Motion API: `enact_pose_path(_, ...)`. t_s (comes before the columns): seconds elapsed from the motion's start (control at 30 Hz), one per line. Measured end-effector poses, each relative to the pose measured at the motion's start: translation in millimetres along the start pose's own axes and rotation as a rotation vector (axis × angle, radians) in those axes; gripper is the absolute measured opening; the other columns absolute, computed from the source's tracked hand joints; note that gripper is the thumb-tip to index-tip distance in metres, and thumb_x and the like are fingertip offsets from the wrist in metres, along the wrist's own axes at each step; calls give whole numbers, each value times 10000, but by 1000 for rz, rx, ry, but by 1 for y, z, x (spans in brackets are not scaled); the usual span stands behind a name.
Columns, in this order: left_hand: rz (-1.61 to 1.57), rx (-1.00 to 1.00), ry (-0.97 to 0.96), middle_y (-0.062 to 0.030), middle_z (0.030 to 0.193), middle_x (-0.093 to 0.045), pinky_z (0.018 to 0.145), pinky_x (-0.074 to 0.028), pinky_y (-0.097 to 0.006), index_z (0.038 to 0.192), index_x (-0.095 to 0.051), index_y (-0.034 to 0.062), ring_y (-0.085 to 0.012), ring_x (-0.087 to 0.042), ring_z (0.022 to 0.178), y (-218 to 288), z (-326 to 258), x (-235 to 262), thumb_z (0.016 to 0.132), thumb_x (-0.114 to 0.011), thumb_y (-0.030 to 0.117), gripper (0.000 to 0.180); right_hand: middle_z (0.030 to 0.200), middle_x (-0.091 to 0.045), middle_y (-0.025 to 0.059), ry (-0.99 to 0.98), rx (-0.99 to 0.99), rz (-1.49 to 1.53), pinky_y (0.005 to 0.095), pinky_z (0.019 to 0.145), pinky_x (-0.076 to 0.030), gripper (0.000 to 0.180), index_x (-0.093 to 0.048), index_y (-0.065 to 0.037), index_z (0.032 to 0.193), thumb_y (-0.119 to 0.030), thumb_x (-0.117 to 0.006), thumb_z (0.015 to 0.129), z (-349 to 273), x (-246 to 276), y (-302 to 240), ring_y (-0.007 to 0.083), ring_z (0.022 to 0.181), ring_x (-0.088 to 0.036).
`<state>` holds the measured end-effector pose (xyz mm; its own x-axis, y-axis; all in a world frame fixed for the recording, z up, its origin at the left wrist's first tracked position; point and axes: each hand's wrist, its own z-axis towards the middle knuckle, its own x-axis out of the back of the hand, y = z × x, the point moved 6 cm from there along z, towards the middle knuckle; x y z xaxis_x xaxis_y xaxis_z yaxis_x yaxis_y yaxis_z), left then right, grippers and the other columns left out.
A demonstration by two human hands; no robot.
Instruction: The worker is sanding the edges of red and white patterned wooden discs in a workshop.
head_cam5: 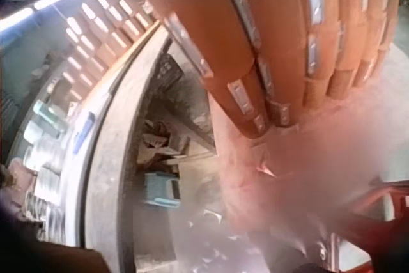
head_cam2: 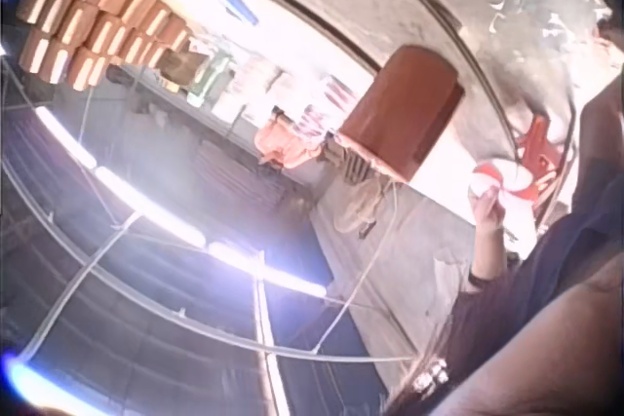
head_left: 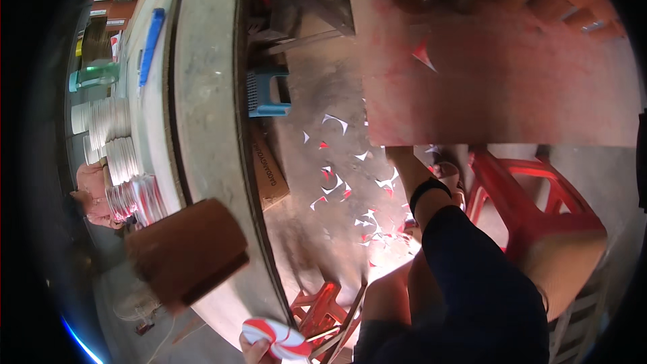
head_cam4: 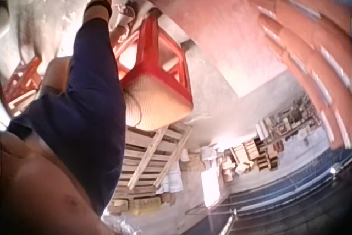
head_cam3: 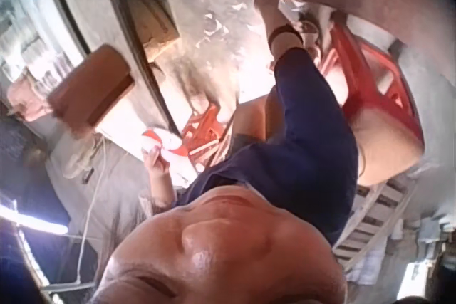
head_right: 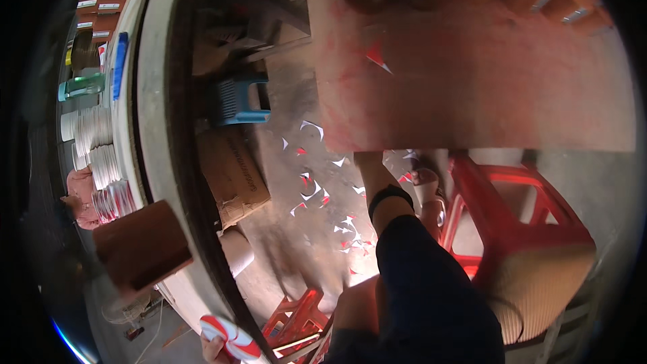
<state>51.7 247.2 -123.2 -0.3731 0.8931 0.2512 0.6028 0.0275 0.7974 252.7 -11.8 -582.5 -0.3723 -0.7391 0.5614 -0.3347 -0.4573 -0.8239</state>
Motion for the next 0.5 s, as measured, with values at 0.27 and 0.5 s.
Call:
enact_pose_path(0.27,-69,119,167,-122,990,-542,852,-399,-371,1047,-473,-14,-233,-502,974,11,-20,-11,694,-541,83,372,1052,-545,135,-298,-103,-346,346,814,-391,215,-603,-55,924,-175,-461,815,45,-98,50,283,952,-513)
enact_pose_path(0.5,0,134,187,-110,967,-541,842,-398,-355,1042,-475,-9,-221,-504,945,11,-21,-6,696,-540,88,366,1031,-556,138,-320,-138,-393,343,809,-388,221,-593,-54,944,-182,-459,823,68,-113,77,292,926,-521)
